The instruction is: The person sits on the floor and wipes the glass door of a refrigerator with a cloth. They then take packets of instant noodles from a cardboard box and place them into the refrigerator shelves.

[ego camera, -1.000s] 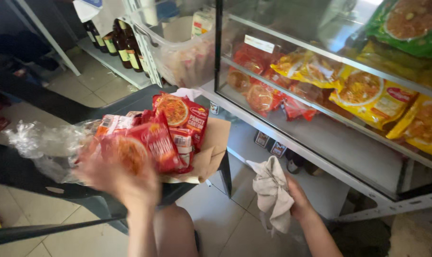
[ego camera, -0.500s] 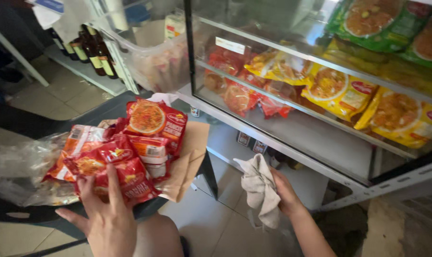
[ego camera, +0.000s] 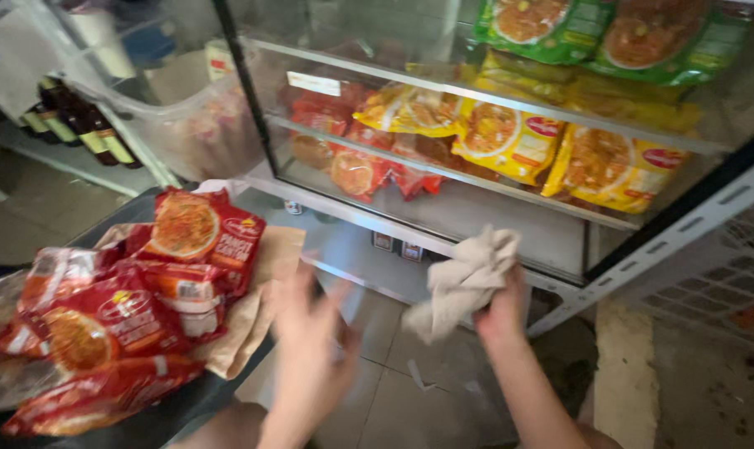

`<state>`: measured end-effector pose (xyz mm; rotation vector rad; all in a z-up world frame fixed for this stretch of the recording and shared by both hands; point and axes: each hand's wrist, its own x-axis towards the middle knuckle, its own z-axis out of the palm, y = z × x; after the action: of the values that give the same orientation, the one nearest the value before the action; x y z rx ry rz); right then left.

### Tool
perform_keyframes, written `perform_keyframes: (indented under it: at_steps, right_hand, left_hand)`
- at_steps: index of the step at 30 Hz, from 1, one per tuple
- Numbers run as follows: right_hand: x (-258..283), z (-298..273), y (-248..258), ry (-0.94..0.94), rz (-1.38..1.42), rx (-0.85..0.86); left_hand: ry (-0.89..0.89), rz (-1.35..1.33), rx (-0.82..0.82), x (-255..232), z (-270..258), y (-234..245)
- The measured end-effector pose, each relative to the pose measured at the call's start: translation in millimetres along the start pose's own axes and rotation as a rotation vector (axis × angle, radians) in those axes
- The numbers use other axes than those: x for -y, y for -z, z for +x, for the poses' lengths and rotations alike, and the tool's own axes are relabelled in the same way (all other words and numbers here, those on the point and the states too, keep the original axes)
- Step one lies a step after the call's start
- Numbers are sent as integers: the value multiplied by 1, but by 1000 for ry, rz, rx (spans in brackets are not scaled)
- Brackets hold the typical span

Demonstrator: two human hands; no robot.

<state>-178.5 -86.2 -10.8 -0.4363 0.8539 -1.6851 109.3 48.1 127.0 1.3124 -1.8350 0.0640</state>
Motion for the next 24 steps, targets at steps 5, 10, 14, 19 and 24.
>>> perform_keyframes:
  at_steps: [5,10,14,19,24]
  right_hand:
    - [45,39,49,32,338,94]
    - [50,56,80,87,475,-145]
    - [52,55,72,170,328,-60]
    - [66,41,44,329,213,-171]
    - [79,29,30,436,142,-178]
  left_hand:
    - [-170,-394,329,9,50,-102]
    - [-292,-427,387,4,101,-240]
    - [-397,-157,323,-3,144,-369]
    - [-593,-44,61,-27,190,-482]
    - [-368,-83,222,-52,200,-515]
